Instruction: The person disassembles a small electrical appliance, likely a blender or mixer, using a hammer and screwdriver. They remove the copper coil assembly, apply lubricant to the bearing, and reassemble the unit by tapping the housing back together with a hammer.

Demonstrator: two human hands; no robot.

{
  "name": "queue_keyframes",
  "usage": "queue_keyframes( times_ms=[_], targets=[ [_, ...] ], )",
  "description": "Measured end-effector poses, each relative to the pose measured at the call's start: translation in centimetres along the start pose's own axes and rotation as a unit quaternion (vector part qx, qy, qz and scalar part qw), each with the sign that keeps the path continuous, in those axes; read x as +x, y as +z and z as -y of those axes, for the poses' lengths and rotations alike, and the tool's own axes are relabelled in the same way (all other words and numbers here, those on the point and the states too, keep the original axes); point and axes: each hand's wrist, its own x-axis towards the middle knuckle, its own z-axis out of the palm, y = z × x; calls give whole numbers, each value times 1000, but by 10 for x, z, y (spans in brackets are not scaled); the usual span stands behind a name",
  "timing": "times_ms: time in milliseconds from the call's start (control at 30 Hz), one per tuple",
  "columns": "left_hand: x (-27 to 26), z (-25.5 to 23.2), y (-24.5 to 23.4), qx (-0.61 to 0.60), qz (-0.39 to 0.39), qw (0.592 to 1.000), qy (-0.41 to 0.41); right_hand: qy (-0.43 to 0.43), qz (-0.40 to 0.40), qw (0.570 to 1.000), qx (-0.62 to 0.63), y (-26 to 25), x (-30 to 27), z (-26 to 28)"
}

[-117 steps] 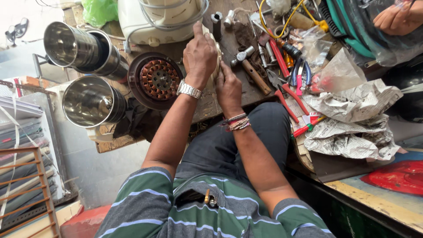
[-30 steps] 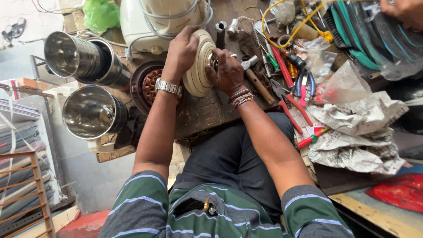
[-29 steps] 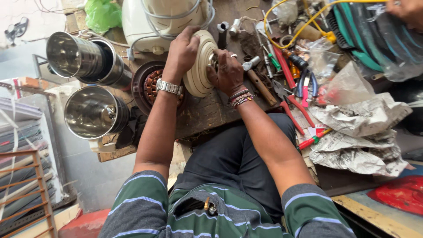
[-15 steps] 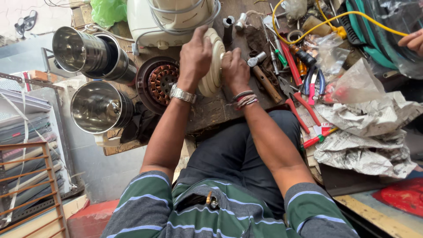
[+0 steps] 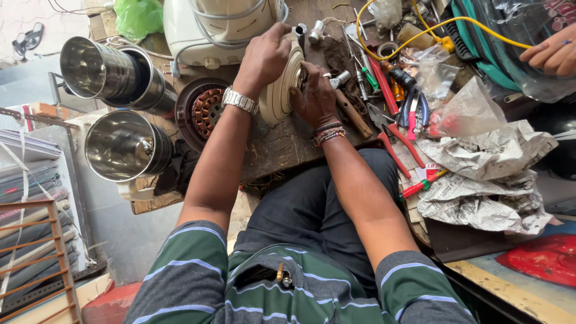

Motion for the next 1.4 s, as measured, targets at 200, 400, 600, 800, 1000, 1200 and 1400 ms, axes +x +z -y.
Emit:
queue_keyframes(
  times_ms=[200, 400, 600, 800, 1000, 1200, 1400],
  targets=[
    [-10, 7, -3, -83, -16, 995, -50, 1, -64, 998, -2, 22, -1, 1],
    [-17, 14, -8, -99, -55, 992, -58, 163, -42, 986, 16, 36, 5, 9],
    [-38, -12, 2, -27, -17, 986, -164, 420, 154, 894, 23, 12, 19, 15],
    [-42, -7, 13, -26, -111, 993, -29, 379, -1, 925, 29, 25, 9, 28],
    [-34, 10, 2, -97, -59, 988, -110, 164, -65, 984, -30, 37, 9, 20],
    [-33, 5, 6, -44, -88, 995, -30, 89, -61, 994, 10, 16, 6, 23],
    [-27, -20, 4, 3, -43, 995, -89, 154, -31, 988, -4, 2, -3, 36]
  ],
)
